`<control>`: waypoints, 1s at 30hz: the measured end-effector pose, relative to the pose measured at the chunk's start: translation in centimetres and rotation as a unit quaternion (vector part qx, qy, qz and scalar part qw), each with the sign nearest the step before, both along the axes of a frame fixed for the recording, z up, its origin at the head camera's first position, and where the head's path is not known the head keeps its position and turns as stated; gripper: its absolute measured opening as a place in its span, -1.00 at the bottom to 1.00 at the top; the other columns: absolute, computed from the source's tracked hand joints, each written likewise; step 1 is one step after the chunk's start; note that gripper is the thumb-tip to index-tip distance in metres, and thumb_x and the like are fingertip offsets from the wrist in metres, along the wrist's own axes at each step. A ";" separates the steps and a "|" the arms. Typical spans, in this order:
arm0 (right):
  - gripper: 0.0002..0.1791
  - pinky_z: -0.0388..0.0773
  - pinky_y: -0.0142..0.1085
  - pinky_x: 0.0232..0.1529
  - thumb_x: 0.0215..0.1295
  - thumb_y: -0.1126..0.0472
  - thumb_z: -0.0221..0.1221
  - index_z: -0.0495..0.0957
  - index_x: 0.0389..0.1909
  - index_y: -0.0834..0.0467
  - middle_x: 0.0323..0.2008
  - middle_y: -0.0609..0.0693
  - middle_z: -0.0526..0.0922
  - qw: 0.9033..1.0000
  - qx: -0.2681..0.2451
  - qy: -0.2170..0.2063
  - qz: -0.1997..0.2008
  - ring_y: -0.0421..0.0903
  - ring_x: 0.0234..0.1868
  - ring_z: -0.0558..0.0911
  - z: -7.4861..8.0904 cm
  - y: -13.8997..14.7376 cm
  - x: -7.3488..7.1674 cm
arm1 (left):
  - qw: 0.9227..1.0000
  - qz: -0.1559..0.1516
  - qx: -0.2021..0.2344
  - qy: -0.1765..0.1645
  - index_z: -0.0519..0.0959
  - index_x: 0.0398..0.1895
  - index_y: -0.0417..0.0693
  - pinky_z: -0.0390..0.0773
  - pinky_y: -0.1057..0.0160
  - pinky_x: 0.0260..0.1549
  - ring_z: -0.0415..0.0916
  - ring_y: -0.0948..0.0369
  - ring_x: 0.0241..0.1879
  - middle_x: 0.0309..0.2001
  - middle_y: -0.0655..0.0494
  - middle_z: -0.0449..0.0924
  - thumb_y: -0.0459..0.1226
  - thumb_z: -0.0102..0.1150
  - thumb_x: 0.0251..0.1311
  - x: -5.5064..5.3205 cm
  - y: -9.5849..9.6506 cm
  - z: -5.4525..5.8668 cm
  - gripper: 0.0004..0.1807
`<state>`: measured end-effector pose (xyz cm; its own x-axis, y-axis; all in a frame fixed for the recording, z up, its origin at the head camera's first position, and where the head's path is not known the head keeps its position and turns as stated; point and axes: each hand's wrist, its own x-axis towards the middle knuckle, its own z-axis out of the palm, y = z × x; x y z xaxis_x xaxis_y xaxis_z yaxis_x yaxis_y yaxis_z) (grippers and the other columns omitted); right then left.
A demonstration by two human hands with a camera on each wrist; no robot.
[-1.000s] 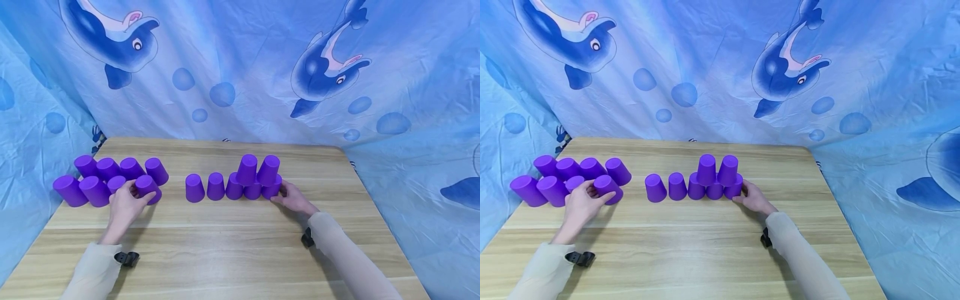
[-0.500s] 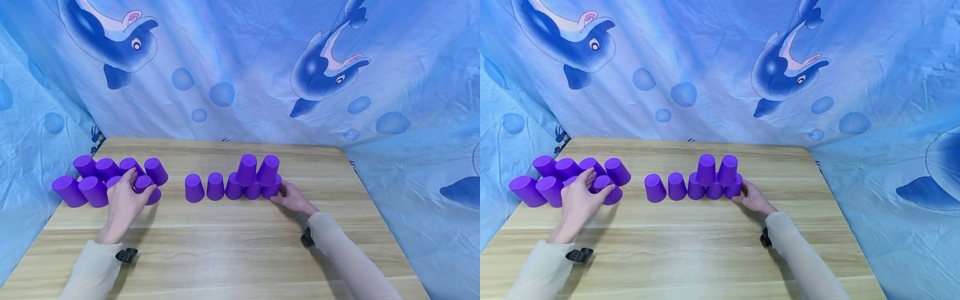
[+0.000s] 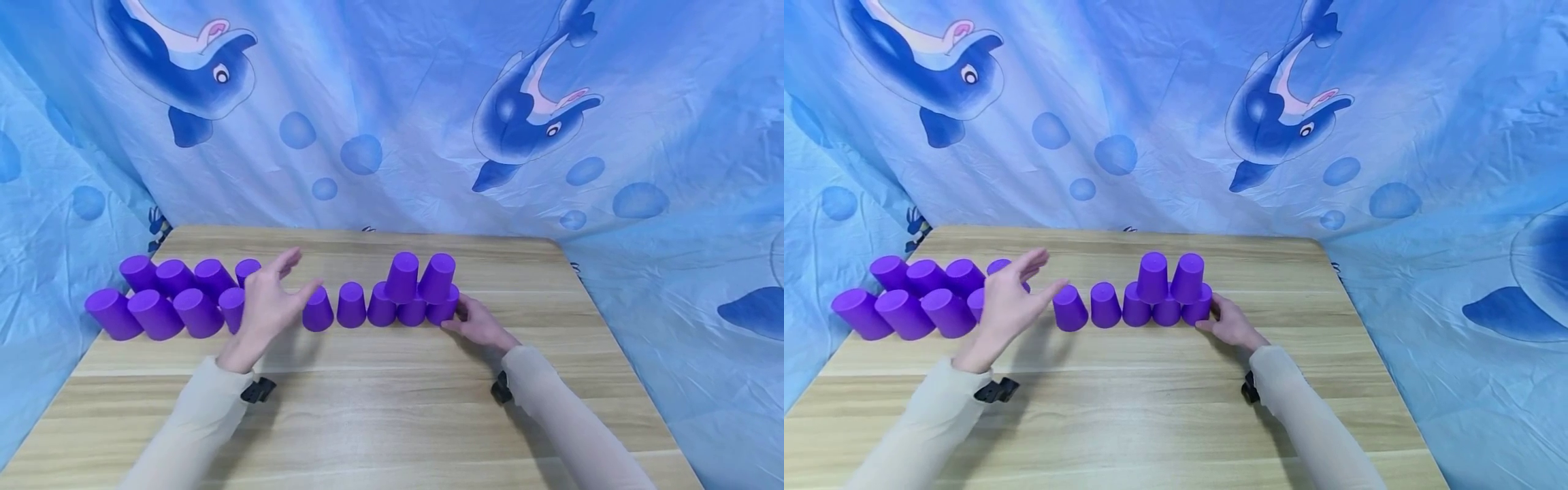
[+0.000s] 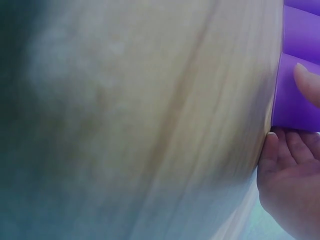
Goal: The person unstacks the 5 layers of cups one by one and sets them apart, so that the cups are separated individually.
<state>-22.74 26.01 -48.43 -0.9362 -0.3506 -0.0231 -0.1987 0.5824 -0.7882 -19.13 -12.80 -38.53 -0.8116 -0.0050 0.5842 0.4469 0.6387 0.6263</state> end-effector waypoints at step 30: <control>-0.32 0.31 0.00 0.23 0.17 0.25 0.33 0.30 0.31 0.23 0.21 0.19 0.44 1.000 0.014 -0.005 -0.024 0.14 0.24 0.39 0.2 -0.3 0.2 | 0.976 -0.140 0.063 -0.156 0.47 0.19 -0.10 0.54 0.09 -0.03 0.54 0.05 -0.01 0.02 -0.03 0.59 -0.01 0.50 -0.11 -3.1 12.2 -1.5 -0.23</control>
